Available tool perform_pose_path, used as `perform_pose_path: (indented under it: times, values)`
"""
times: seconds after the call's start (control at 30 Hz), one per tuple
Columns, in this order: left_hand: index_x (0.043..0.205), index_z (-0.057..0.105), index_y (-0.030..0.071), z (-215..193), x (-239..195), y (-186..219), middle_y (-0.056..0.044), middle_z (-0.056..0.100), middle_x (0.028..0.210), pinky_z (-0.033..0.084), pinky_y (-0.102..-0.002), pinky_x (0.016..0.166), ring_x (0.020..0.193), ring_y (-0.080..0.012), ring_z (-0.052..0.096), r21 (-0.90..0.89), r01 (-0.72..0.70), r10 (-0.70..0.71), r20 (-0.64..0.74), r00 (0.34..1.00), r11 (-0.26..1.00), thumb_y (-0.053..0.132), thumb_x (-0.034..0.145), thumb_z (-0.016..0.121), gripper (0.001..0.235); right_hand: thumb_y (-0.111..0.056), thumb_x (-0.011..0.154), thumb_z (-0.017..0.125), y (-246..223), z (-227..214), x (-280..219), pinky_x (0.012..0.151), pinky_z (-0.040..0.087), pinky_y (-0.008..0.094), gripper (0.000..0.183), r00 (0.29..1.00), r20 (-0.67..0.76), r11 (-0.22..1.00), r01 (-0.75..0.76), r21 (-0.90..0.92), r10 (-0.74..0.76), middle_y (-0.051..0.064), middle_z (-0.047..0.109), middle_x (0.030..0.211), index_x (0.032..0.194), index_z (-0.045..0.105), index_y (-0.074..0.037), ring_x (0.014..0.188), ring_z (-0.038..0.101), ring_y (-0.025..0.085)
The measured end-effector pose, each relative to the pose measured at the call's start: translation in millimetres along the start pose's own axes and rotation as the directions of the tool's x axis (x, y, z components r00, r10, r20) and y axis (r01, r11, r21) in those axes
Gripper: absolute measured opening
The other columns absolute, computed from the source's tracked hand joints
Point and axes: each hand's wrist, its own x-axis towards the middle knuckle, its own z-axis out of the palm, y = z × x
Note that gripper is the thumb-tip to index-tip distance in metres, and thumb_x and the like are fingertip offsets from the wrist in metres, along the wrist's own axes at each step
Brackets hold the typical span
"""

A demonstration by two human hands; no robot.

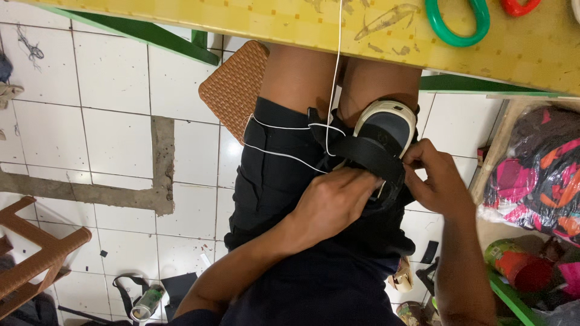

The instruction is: The person sews a black and white shoe held on their lap using a needle and white thread. They repeatedly pass the needle through the shoe's sole and upper, pull the thread tight, and trim the thread with scissors.

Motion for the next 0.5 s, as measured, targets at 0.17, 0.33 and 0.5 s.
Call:
perform_pose_path:
  times: [0.17, 0.33, 0.5]
  values:
    - [0.087, 0.068, -0.001, 14, 6, -3, -0.013, 0.06, 0.067, 0.055, -0.033, 0.053, 0.062, -0.0315, 0.065, -0.097, -0.064, 0.04, -0.232, 0.972, 0.993, 0.001, 0.102, 0.061, 0.017, -0.004, 0.098, 0.069, 41, 30, 4, 0.043, 0.04, 0.031, 0.022, 0.922, -0.312, 0.96, 0.267, 0.088, -0.228, 0.003, 0.046, 0.051, 0.079, 0.056, -0.007, 0.04, 0.045, 0.017]
    - [0.084, 0.067, 0.002, 17, 11, -5, -0.01, 0.056, 0.067, 0.054, -0.032, 0.053, 0.061, -0.0292, 0.063, -0.047, -0.098, 0.085, -0.22, 0.972, 0.994, 0.001, 0.098, 0.065, 0.014, -0.007, 0.097, 0.071, 66, 36, 8, 0.039, 0.034, 0.031, 0.028, 0.854, -0.402, 0.937, 0.348, -0.032, -0.331, 0.0, 0.041, 0.048, 0.073, 0.056, -0.006, 0.035, 0.038, 0.019]
    - [0.102, 0.07, 0.009, 20, 10, 3, -0.006, 0.056, 0.09, 0.06, -0.034, 0.066, 0.076, -0.0269, 0.068, 0.096, -0.068, 0.092, -0.268, 0.959, 0.993, 0.006, 0.095, 0.071, 0.008, -0.012, 0.104, 0.069, 72, 44, 3, 0.047, 0.028, 0.024, 0.039, 0.845, -0.485, 0.952, 0.296, 0.071, -0.226, -0.002, 0.031, 0.049, 0.073, 0.045, -0.009, 0.043, 0.033, 0.008]
